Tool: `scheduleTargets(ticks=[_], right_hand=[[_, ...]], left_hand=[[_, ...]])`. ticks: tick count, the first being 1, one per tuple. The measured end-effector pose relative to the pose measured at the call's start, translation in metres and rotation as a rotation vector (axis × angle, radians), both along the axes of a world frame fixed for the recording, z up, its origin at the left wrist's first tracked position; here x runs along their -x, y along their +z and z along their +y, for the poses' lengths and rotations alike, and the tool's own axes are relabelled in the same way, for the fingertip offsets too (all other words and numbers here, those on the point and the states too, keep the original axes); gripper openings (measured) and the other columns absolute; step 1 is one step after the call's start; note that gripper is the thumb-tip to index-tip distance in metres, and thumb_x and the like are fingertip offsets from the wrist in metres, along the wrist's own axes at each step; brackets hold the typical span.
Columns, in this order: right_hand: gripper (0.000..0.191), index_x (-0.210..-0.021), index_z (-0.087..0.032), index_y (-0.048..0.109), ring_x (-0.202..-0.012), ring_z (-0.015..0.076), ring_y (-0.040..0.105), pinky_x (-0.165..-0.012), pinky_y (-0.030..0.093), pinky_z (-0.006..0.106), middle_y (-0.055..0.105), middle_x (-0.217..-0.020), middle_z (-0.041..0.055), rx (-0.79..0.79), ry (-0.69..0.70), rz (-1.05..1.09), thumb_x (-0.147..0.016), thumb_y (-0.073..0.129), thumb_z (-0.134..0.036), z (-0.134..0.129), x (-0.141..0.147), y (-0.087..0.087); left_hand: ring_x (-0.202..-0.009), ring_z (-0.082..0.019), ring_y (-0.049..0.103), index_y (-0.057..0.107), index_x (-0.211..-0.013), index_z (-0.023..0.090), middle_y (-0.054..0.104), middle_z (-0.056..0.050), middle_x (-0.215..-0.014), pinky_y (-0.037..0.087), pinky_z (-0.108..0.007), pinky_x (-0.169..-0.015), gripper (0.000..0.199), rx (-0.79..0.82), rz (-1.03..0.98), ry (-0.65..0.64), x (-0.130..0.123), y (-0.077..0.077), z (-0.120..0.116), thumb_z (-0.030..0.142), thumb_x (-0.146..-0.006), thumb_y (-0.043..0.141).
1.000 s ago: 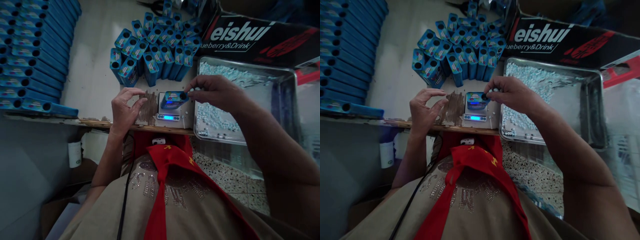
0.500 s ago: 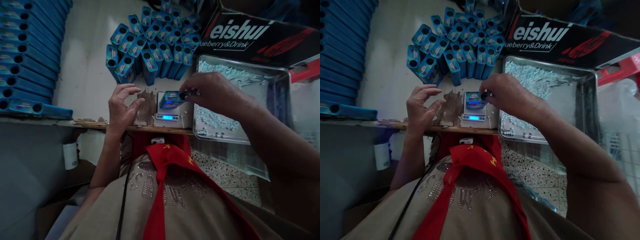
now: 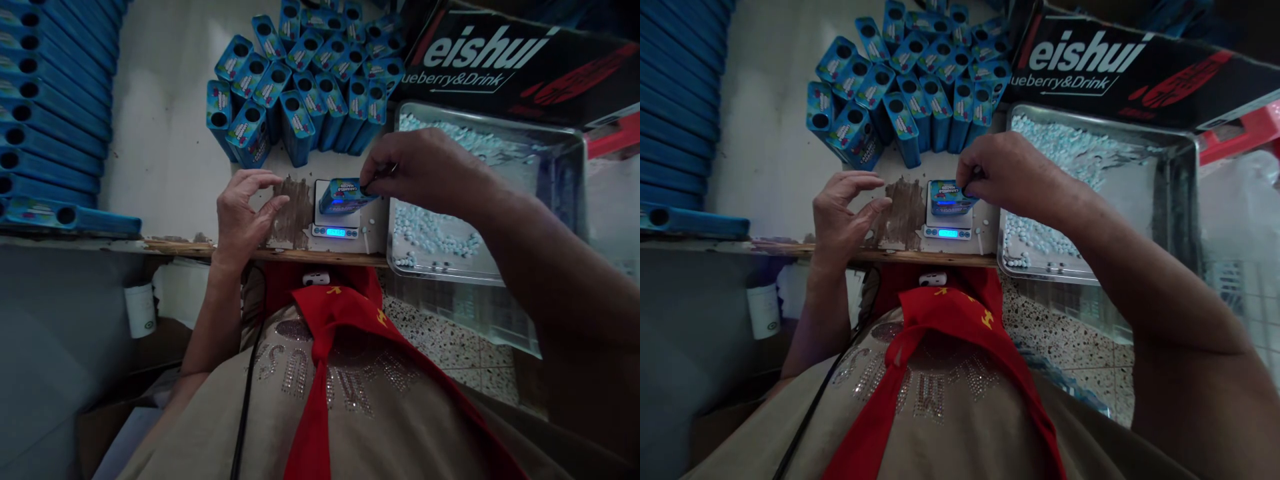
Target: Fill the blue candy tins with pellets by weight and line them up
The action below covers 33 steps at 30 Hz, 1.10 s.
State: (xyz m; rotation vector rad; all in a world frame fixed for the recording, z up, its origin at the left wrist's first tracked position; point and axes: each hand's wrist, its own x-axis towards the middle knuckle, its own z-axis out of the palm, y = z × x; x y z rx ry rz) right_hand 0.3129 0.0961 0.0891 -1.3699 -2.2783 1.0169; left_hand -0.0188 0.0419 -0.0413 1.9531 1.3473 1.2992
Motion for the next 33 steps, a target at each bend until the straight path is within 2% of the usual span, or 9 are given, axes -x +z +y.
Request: scheduleTargets(ticks=[4, 7, 12, 17, 20, 24, 29, 31, 33], right_hand=[[0.018, -0.084, -0.034, 0.084, -0.105, 0.036, 0.073, -0.076, 0.059, 0.046, 0.077, -0.096, 0.0074, 0.02, -0.061, 0.059, -0.09, 0.1, -0.032, -0.007, 0.011, 0.009], [0.015, -0.086, -0.035, 0.083, -0.105, 0.0356, 0.073, -0.084, 0.061, 0.05, 0.079, -0.101, 0.0087, -0.061, -0.108, 0.054, -0.096, 0.094, -0.031, -0.019, 0.02, 0.011], [0.019, -0.09, -0.032, 0.082, -0.103, 0.0323, 0.076, -0.096, 0.061, 0.052, 0.08, -0.104, 0.0074, -0.261, -0.132, 0.044, -0.104, 0.076, -0.022, -0.037, 0.021, -0.009], [0.018, -0.092, -0.034, 0.083, -0.116, 0.0353, 0.076, -0.096, 0.062, 0.05, 0.08, -0.112, 0.0086, -0.198, -0.107, 0.025, -0.107, 0.075, -0.027, -0.04, 0.017, -0.02], [0.018, -0.091, -0.031, 0.082, -0.111, 0.034, 0.076, -0.1, 0.06, 0.052, 0.082, -0.113, 0.0088, -0.241, -0.091, 0.031, -0.105, 0.075, -0.022, -0.038, 0.019, -0.018], [0.017, -0.088, -0.031, 0.082, -0.097, 0.0327, 0.073, -0.096, 0.058, 0.053, 0.08, -0.101, 0.0092, -0.231, -0.152, 0.046, -0.103, 0.078, -0.022, -0.041, 0.019, -0.009], [0.015, -0.09, -0.035, 0.082, -0.098, 0.0336, 0.069, -0.091, 0.057, 0.053, 0.079, -0.102, 0.0088, -0.223, -0.378, 0.141, -0.105, 0.085, -0.034, -0.053, -0.011, -0.006], [0.015, -0.089, -0.035, 0.082, -0.09, 0.0323, 0.068, -0.088, 0.055, 0.052, 0.079, -0.099, 0.0088, -0.226, -0.435, 0.078, -0.103, 0.087, -0.032, -0.06, -0.03, -0.016], [0.014, -0.09, -0.034, 0.082, -0.084, 0.0301, 0.068, -0.087, 0.052, 0.052, 0.08, -0.096, 0.0086, -0.206, -0.409, -0.006, -0.101, 0.086, -0.027, -0.068, -0.046, -0.033]], left_hand=[[-0.124, -0.031, 0.079, 0.085, -0.123, 0.034, 0.083, -0.007, -0.131, 0.066, -0.048, -0.115, 0.026, 0.012, 0.01, -0.009, 0.002, -0.001, 0.0, 0.056, -0.109, 0.086], [-0.124, -0.031, 0.079, 0.085, -0.124, 0.034, 0.082, -0.007, -0.13, 0.065, -0.049, -0.116, 0.028, 0.028, -0.003, -0.015, 0.003, -0.004, -0.001, 0.058, -0.109, 0.086], [-0.123, -0.029, 0.078, 0.083, -0.123, 0.034, 0.083, -0.007, -0.129, 0.065, -0.046, -0.115, 0.034, 0.025, 0.002, -0.003, 0.002, -0.008, -0.002, 0.065, -0.109, 0.084], [-0.122, -0.03, 0.078, 0.083, -0.122, 0.034, 0.083, -0.008, -0.128, 0.065, -0.047, -0.116, 0.038, 0.031, 0.025, -0.006, 0.003, -0.007, -0.003, 0.069, -0.109, 0.082], [-0.121, -0.03, 0.078, 0.084, -0.122, 0.034, 0.083, -0.007, -0.128, 0.065, -0.048, -0.115, 0.039, 0.044, 0.026, -0.01, 0.002, -0.005, -0.003, 0.07, -0.108, 0.083], [-0.121, -0.03, 0.079, 0.085, -0.122, 0.034, 0.084, -0.007, -0.129, 0.065, -0.048, -0.115, 0.041, 0.042, 0.029, -0.029, -0.001, -0.003, -0.003, 0.072, -0.108, 0.081], [-0.115, -0.03, 0.08, 0.087, -0.121, 0.034, 0.086, -0.007, -0.123, 0.067, -0.049, -0.108, 0.044, 0.049, 0.038, -0.008, 0.0, -0.009, -0.007, 0.075, -0.107, 0.081], [-0.11, -0.029, 0.082, 0.088, -0.119, 0.033, 0.087, -0.007, -0.117, 0.068, -0.048, -0.102, 0.045, 0.052, 0.05, 0.0, 0.003, -0.012, -0.011, 0.076, -0.107, 0.082], [-0.107, -0.028, 0.083, 0.088, -0.117, 0.032, 0.087, -0.006, -0.115, 0.069, -0.047, -0.099, 0.044, 0.058, 0.066, 0.012, 0.004, -0.013, -0.014, 0.075, -0.107, 0.082]])
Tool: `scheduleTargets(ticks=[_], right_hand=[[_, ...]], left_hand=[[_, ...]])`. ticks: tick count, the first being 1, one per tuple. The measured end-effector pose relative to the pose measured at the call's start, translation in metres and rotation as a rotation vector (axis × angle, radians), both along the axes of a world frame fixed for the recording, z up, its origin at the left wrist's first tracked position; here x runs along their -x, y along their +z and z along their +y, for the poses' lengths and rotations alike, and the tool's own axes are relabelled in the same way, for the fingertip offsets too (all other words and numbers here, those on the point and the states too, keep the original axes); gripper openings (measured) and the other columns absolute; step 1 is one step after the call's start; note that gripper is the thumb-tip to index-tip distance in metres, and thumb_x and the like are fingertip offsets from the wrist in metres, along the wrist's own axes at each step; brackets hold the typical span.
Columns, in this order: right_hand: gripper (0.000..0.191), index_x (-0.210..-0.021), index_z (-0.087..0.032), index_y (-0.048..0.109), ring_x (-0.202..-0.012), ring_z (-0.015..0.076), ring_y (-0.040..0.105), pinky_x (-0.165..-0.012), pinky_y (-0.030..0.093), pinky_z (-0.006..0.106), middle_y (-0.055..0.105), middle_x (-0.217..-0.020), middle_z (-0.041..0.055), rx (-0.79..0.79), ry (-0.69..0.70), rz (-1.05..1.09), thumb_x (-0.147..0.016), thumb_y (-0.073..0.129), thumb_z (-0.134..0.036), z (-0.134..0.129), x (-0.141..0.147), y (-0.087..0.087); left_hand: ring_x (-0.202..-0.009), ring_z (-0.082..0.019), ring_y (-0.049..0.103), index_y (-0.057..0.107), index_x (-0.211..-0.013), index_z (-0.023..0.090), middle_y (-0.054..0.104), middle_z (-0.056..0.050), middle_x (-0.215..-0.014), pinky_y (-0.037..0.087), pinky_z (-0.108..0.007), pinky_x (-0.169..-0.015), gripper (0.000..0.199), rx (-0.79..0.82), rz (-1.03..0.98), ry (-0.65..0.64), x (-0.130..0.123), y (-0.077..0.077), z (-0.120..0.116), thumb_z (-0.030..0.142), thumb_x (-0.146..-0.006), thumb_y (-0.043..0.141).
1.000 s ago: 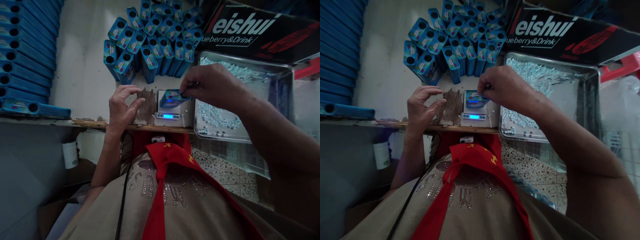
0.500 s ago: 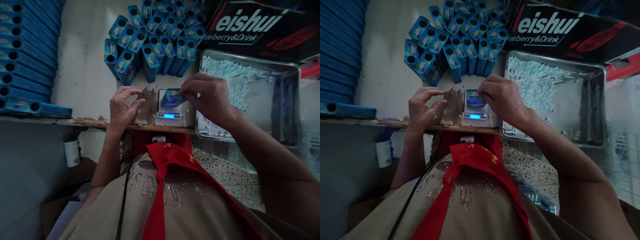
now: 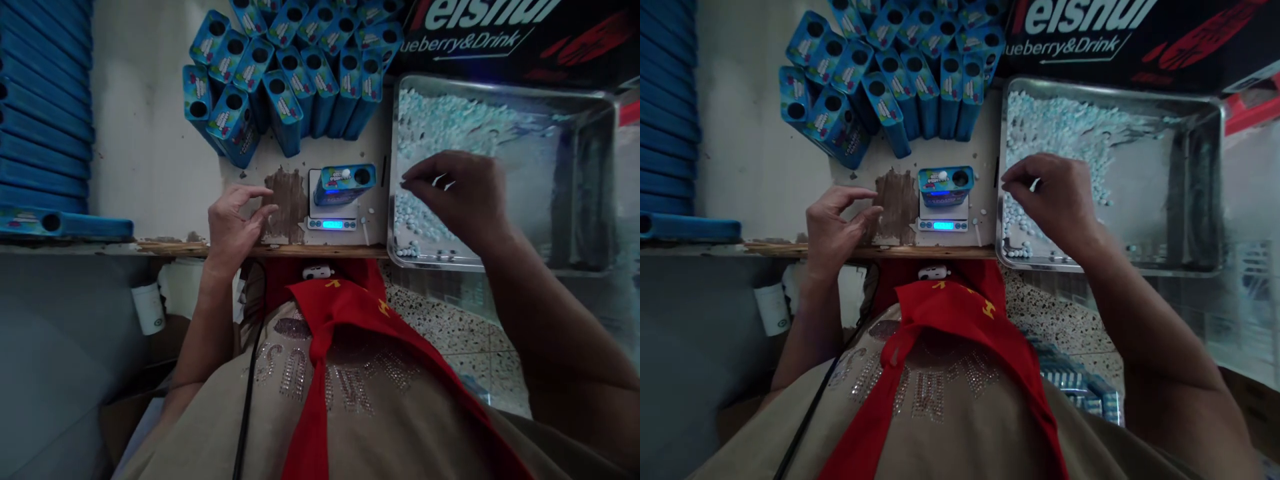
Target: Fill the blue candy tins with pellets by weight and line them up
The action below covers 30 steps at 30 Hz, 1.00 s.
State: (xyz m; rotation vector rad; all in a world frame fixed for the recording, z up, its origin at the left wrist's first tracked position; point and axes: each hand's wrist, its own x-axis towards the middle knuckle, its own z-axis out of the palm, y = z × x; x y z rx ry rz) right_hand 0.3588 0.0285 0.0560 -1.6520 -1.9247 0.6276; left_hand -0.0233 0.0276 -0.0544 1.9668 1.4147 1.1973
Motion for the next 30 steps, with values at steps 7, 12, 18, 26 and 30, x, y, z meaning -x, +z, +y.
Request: scheduleTargets(ticks=[7, 12, 18, 26, 30], right_hand=[[0.03, -0.109, -0.023, 0.086, -0.102, 0.03, 0.073, -0.09, 0.058, 0.046, 0.082, -0.108, 0.0122, -0.213, 0.31, -0.366, -0.122, 0.06, -0.032, -0.026, 0.001, -0.043], [0.035, -0.115, -0.019, 0.085, -0.099, 0.0262, 0.074, -0.083, 0.059, 0.039, 0.081, -0.106, 0.0108, -0.321, 0.371, -0.402, -0.126, 0.053, -0.026, -0.071, 0.023, -0.037], [0.023, -0.116, -0.014, 0.086, -0.095, 0.0208, 0.078, -0.085, 0.058, 0.03, 0.084, -0.11, 0.0108, 0.241, 0.519, -0.137, -0.116, 0.063, -0.011, -0.134, 0.053, -0.077], [0.019, -0.115, -0.017, 0.09, -0.099, 0.023, 0.077, -0.086, 0.052, 0.03, 0.084, -0.112, 0.0113, 0.513, 0.369, -0.072, -0.103, 0.079, -0.007, -0.139, 0.06, -0.124], [0.023, -0.12, -0.017, 0.086, -0.105, 0.0253, 0.077, -0.09, 0.053, 0.031, 0.085, -0.117, 0.0116, 0.61, 0.223, -0.001, -0.097, 0.085, -0.011, -0.144, 0.063, -0.129]], left_hand=[[-0.112, -0.023, 0.084, 0.086, -0.119, 0.027, 0.087, -0.004, -0.116, 0.07, -0.04, -0.103, 0.024, -0.096, 0.122, -0.079, -0.01, 0.031, -0.021, 0.05, -0.113, 0.085], [-0.105, -0.023, 0.086, 0.085, -0.117, 0.024, 0.088, -0.004, -0.114, 0.07, -0.035, -0.099, 0.006, -0.061, 0.248, -0.347, -0.018, 0.036, -0.062, 0.027, -0.115, 0.081], [-0.099, -0.026, 0.085, 0.083, -0.115, 0.018, 0.087, -0.009, -0.108, 0.069, -0.037, -0.094, 0.011, -0.07, 0.359, -0.456, -0.018, 0.005, -0.093, 0.022, -0.117, 0.073], [-0.104, -0.027, 0.084, 0.085, -0.118, 0.021, 0.087, -0.009, -0.112, 0.068, -0.039, -0.097, 0.01, -0.029, 0.398, -0.385, 0.002, 0.004, -0.103, 0.022, -0.115, 0.075], [-0.102, -0.024, 0.084, 0.086, -0.117, 0.021, 0.088, -0.007, -0.11, 0.068, -0.036, -0.098, 0.009, 0.053, 0.269, -0.369, -0.005, -0.002, -0.102, 0.019, -0.111, 0.08]])
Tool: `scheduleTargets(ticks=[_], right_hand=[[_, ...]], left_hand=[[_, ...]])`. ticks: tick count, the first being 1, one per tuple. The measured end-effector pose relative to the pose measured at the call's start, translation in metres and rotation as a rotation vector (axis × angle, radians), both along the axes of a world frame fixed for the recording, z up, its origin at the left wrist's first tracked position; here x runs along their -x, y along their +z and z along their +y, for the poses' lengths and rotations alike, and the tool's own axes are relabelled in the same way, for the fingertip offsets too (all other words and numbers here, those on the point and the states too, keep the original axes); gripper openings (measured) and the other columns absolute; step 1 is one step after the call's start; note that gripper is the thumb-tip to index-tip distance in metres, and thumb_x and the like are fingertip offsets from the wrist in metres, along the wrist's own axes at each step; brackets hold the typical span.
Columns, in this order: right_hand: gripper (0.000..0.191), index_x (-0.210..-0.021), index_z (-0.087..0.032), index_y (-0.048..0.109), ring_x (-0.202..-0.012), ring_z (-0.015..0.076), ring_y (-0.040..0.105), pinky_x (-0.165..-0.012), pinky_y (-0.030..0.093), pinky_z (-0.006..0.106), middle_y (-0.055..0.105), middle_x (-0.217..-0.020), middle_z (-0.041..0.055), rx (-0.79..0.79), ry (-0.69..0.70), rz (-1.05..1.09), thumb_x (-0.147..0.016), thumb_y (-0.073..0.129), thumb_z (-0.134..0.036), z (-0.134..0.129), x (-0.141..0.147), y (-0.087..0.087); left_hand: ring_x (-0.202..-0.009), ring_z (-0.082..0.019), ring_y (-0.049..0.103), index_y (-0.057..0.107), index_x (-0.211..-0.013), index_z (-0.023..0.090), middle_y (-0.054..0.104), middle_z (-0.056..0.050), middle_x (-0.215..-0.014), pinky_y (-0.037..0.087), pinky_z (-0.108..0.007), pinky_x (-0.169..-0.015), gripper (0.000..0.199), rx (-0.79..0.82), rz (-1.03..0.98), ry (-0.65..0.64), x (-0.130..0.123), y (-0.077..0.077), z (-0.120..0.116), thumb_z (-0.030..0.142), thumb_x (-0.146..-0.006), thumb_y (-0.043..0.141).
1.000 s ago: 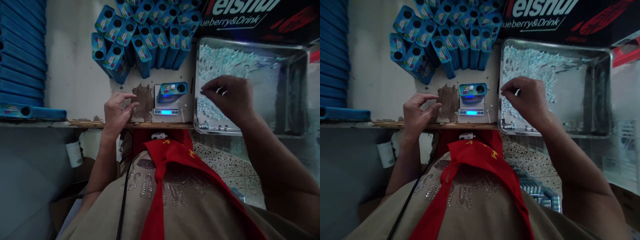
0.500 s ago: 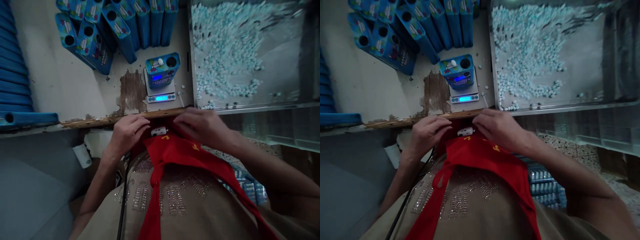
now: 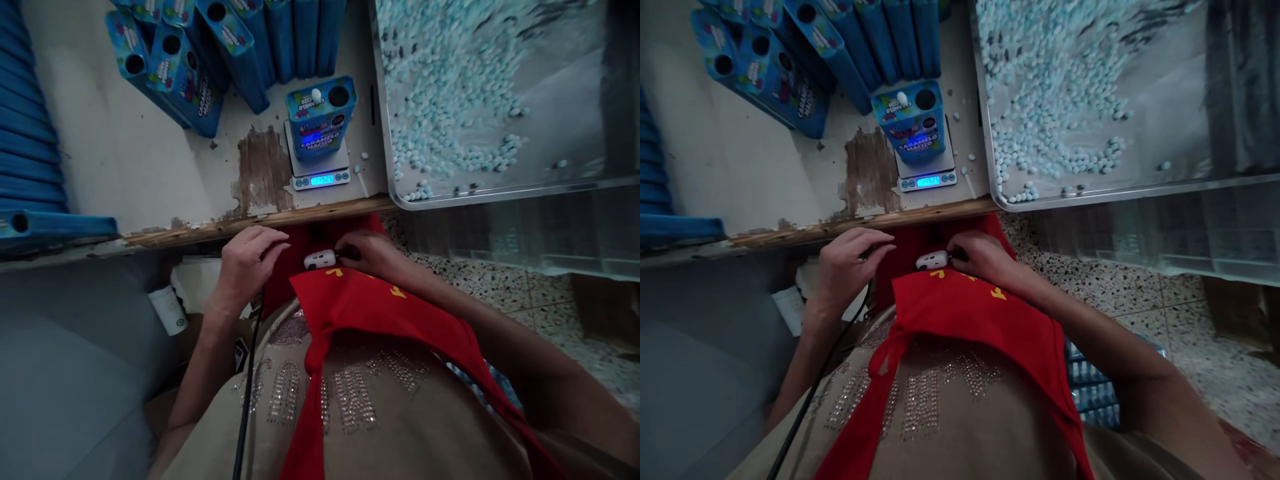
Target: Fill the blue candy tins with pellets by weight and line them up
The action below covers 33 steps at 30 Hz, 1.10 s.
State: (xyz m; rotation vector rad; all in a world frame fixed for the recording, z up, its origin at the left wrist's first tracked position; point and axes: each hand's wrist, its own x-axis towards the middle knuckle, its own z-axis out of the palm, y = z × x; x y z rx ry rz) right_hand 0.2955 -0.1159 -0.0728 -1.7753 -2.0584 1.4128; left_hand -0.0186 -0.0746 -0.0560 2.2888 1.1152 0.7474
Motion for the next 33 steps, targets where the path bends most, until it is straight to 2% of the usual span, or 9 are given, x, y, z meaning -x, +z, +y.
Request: scheduleTargets(ticks=[5, 9, 12, 17, 21, 24, 27, 33], right_hand=[[0.034, -0.129, -0.015, 0.082, -0.103, 0.0211, 0.081, -0.089, 0.057, 0.028, 0.088, -0.117, 0.0092, 0.113, -0.122, 0.08, -0.096, 0.08, -0.006, -0.002, 0.004, -0.012], [0.035, -0.121, -0.017, 0.081, -0.098, 0.0203, 0.083, -0.083, 0.059, 0.025, 0.088, -0.107, 0.0055, 0.194, -0.22, 0.126, -0.089, 0.078, -0.003, 0.0, 0.003, -0.023], [0.033, -0.111, -0.021, 0.08, -0.092, 0.021, 0.082, -0.077, 0.058, 0.025, 0.086, -0.097, 0.0016, 0.263, -0.321, 0.192, -0.084, 0.076, -0.003, 0.002, 0.002, -0.033], [0.034, -0.11, -0.02, 0.077, -0.087, 0.0209, 0.08, -0.076, 0.059, 0.027, 0.084, -0.094, 0.0023, 0.288, -0.376, 0.251, -0.081, 0.071, -0.003, 0.004, 0.003, -0.047], [0.034, -0.114, -0.019, 0.081, -0.095, 0.0206, 0.082, -0.085, 0.061, 0.028, 0.086, -0.101, 0.0033, 0.227, -0.302, 0.255, -0.087, 0.068, -0.004, 0.002, 0.0, -0.042], [0.033, -0.121, -0.02, 0.086, -0.103, 0.0202, 0.083, -0.09, 0.058, 0.027, 0.089, -0.11, 0.0036, 0.134, -0.105, 0.162, -0.097, 0.07, -0.006, 0.002, -0.003, -0.029], [0.03, -0.125, -0.021, 0.089, -0.1, 0.0192, 0.082, -0.085, 0.054, 0.025, 0.089, -0.109, 0.0036, 0.095, 0.027, 0.058, -0.101, 0.076, -0.009, 0.007, -0.001, -0.018], [0.024, -0.12, -0.017, 0.092, -0.096, 0.0233, 0.082, -0.077, 0.05, 0.026, 0.089, -0.105, 0.0077, 0.129, 0.033, -0.09, -0.098, 0.083, -0.013, 0.022, 0.012, -0.016]], left_hand=[[-0.101, -0.023, 0.085, 0.089, -0.115, 0.02, 0.089, -0.007, -0.111, 0.068, -0.033, -0.1, 0.01, 0.235, -0.069, -0.063, -0.037, -0.015, 0.008, 0.017, -0.107, 0.084], [-0.103, -0.022, 0.085, 0.09, -0.119, 0.02, 0.089, -0.007, -0.113, 0.067, -0.032, -0.101, 0.015, 0.371, -0.079, -0.186, -0.062, -0.018, 0.01, 0.014, -0.107, 0.082], [-0.105, -0.023, 0.085, 0.09, -0.119, 0.02, 0.088, -0.007, -0.114, 0.066, -0.033, -0.101, 0.017, 0.396, -0.006, -0.268, -0.072, -0.018, 0.009, 0.012, -0.108, 0.08], [-0.109, -0.027, 0.085, 0.09, -0.121, 0.018, 0.088, -0.01, -0.116, 0.067, -0.036, -0.101, 0.019, 0.401, 0.178, -0.252, -0.072, -0.026, 0.008, 0.011, -0.108, 0.079], [-0.109, -0.025, 0.085, 0.091, -0.122, 0.02, 0.088, -0.009, -0.117, 0.068, -0.036, -0.102, 0.022, 0.422, 0.179, -0.231, -0.071, -0.03, 0.004, 0.011, -0.11, 0.074], [-0.111, -0.025, 0.086, 0.091, -0.123, 0.021, 0.089, -0.009, -0.119, 0.068, -0.035, -0.103, 0.024, 0.442, 0.184, -0.203, -0.071, -0.032, 0.005, 0.012, -0.11, 0.072], [-0.108, -0.025, 0.086, 0.092, -0.12, 0.022, 0.09, -0.007, -0.117, 0.067, -0.034, -0.102, 0.027, 0.508, 0.199, -0.196, -0.072, -0.036, 0.008, 0.013, -0.11, 0.069], [-0.111, -0.025, 0.087, 0.092, -0.12, 0.021, 0.091, -0.007, -0.118, 0.067, -0.035, -0.105, 0.026, 0.647, 0.088, -0.122, -0.065, -0.045, 0.004, 0.017, -0.11, 0.069]])
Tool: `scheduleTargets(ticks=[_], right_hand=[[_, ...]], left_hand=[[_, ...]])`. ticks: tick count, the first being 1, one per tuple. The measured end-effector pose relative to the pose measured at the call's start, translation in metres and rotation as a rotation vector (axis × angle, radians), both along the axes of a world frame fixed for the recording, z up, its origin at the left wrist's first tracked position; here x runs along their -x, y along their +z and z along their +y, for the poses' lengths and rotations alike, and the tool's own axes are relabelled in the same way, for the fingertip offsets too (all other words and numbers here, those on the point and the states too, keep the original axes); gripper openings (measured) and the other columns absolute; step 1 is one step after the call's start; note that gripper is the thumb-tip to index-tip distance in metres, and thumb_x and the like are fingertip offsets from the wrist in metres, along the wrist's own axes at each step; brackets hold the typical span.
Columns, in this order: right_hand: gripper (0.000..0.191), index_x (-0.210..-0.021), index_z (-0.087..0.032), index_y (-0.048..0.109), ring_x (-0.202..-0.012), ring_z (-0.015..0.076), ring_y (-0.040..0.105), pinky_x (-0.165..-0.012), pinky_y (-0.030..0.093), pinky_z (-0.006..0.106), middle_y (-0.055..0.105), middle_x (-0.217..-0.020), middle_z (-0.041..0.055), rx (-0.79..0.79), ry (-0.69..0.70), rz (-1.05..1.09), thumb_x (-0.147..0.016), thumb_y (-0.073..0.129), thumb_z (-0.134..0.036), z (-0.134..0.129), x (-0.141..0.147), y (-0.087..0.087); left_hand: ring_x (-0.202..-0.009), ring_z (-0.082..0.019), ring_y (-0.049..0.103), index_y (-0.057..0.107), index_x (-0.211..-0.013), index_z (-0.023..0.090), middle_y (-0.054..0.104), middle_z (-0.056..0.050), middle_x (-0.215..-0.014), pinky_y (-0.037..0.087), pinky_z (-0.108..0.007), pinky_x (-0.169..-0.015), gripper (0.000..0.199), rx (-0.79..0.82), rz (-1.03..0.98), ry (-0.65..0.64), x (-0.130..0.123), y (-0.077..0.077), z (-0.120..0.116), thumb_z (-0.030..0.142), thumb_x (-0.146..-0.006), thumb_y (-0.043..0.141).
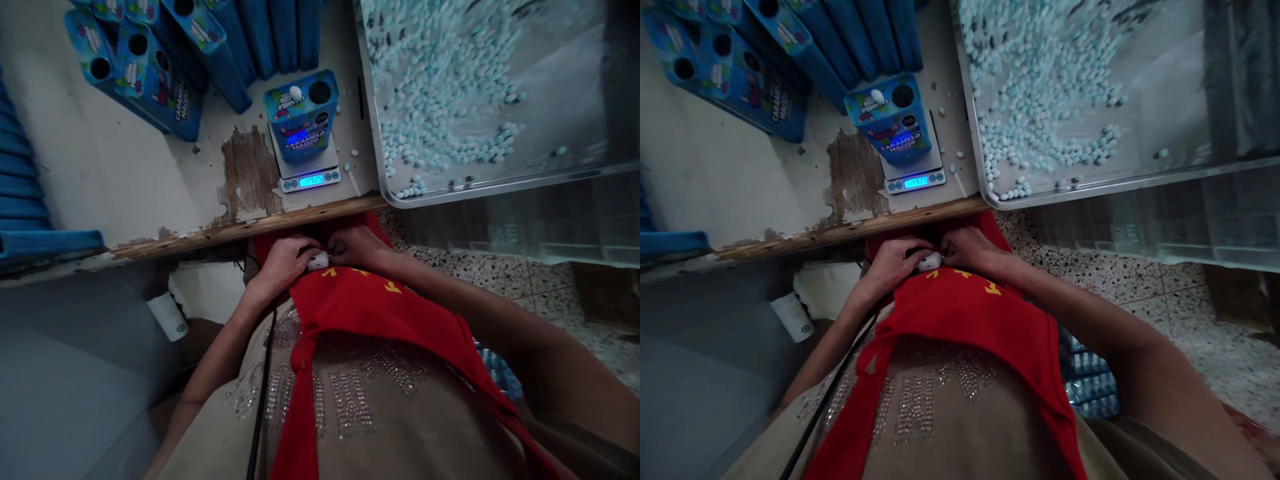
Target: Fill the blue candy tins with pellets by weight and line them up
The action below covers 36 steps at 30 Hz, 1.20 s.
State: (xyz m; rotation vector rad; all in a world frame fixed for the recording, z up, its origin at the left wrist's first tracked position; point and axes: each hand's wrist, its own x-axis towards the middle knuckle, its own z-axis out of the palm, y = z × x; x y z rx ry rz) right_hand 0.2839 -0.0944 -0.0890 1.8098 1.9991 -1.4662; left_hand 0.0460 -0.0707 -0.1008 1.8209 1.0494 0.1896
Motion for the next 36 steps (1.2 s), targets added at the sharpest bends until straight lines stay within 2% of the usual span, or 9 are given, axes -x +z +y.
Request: scheduleTargets(ticks=[4, 8, 13, 16, 20, 26, 30, 33, 36], right_hand=[[0.024, -0.121, -0.017, 0.094, -0.101, 0.0268, 0.085, -0.075, 0.049, 0.028, 0.09, -0.108, 0.0112, 0.009, 0.06, -0.096, -0.102, 0.079, -0.015, 0.001, 0.005, 0.005], [0.03, -0.129, -0.019, 0.093, -0.111, 0.0291, 0.085, -0.081, 0.05, 0.029, 0.09, -0.118, 0.0127, -0.046, 0.147, -0.164, -0.106, 0.074, -0.017, 0.003, 0.01, 0.011], [0.026, -0.122, -0.016, 0.094, -0.102, 0.0324, 0.085, -0.071, 0.048, 0.03, 0.089, -0.117, 0.0177, -0.043, 0.272, -0.225, -0.105, 0.076, -0.023, 0.017, 0.018, 0.013], [0.026, -0.122, -0.015, 0.093, -0.106, 0.033, 0.084, -0.075, 0.05, 0.031, 0.088, -0.121, 0.0199, -0.044, 0.363, -0.21, -0.105, 0.074, -0.022, 0.023, 0.022, 0.013], [0.031, -0.127, -0.014, 0.091, -0.115, 0.036, 0.083, -0.083, 0.054, 0.034, 0.087, -0.128, 0.0224, -0.05, 0.426, -0.217, -0.105, 0.071, -0.019, 0.023, 0.025, 0.013], [0.029, -0.121, -0.011, 0.091, -0.103, 0.0338, 0.083, -0.079, 0.052, 0.034, 0.087, -0.117, 0.0222, -0.022, 0.445, -0.199, -0.104, 0.069, -0.019, 0.026, 0.025, 0.01], [0.025, -0.119, -0.014, 0.089, -0.107, 0.0268, 0.08, -0.082, 0.049, 0.029, 0.087, -0.123, 0.0168, -0.023, 0.452, -0.099, -0.105, 0.069, -0.016, 0.028, 0.018, 0.01], [0.023, -0.12, -0.015, 0.088, -0.104, 0.0241, 0.079, -0.08, 0.045, 0.027, 0.087, -0.121, 0.0141, -0.012, 0.397, -0.078, -0.106, 0.07, -0.016, 0.023, 0.016, 0.008], [0.024, -0.115, -0.016, 0.089, -0.098, 0.0251, 0.078, -0.074, 0.041, 0.028, 0.088, -0.115, 0.0138, 0.014, 0.293, -0.108, -0.106, 0.067, -0.017, 0.018, 0.02, 0.005]], left_hand=[[-0.11, -0.026, 0.088, 0.092, -0.118, 0.021, 0.091, -0.006, -0.116, 0.069, -0.034, -0.106, 0.022, 0.016, -0.027, 0.061, 0.011, -0.001, -0.005, 0.017, -0.108, 0.073], [-0.107, -0.026, 0.089, 0.091, -0.118, 0.02, 0.091, -0.007, -0.114, 0.071, -0.035, -0.104, 0.021, -0.083, 0.012, 0.035, 0.023, 0.003, -0.001, 0.013, -0.103, 0.079], [-0.114, -0.027, 0.087, 0.089, -0.124, 0.018, 0.089, -0.01, -0.118, 0.07, -0.037, -0.107, 0.022, -0.251, 0.041, -0.038, 0.035, 0.023, 0.003, 0.011, -0.105, 0.081], [-0.114, -0.027, 0.086, 0.088, -0.125, 0.019, 0.088, -0.01, -0.117, 0.07, -0.038, -0.106, 0.021, -0.302, -0.005, -0.037, 0.039, 0.034, 0.0, 0.011, -0.106, 0.081], [-0.114, -0.026, 0.085, 0.086, -0.126, 0.019, 0.087, -0.009, -0.119, 0.07, -0.038, -0.106, 0.023, -0.324, -0.042, -0.05, 0.046, 0.041, -0.007, 0.009, -0.106, 0.083], [-0.113, -0.026, 0.085, 0.085, -0.125, 0.019, 0.086, -0.008, -0.121, 0.071, -0.039, -0.105, 0.029, -0.3, -0.048, -0.083, 0.056, 0.047, -0.009, 0.004, -0.1, 0.086], [-0.11, -0.024, 0.086, 0.086, -0.124, 0.019, 0.087, -0.007, -0.12, 0.071, -0.037, -0.103, 0.027, -0.274, -0.126, -0.05, 0.054, 0.054, -0.001, 0.005, -0.102, 0.086], [-0.112, -0.024, 0.086, 0.087, -0.124, 0.02, 0.088, -0.007, -0.121, 0.071, -0.036, -0.105, 0.025, -0.293, -0.195, -0.001, 0.05, 0.063, 0.009, 0.007, -0.103, 0.085], [-0.116, -0.025, 0.086, 0.087, -0.124, 0.02, 0.088, -0.009, -0.122, 0.072, -0.04, -0.109, 0.023, -0.347, -0.203, 0.032, 0.046, 0.07, 0.019, 0.009, -0.104, 0.085]])
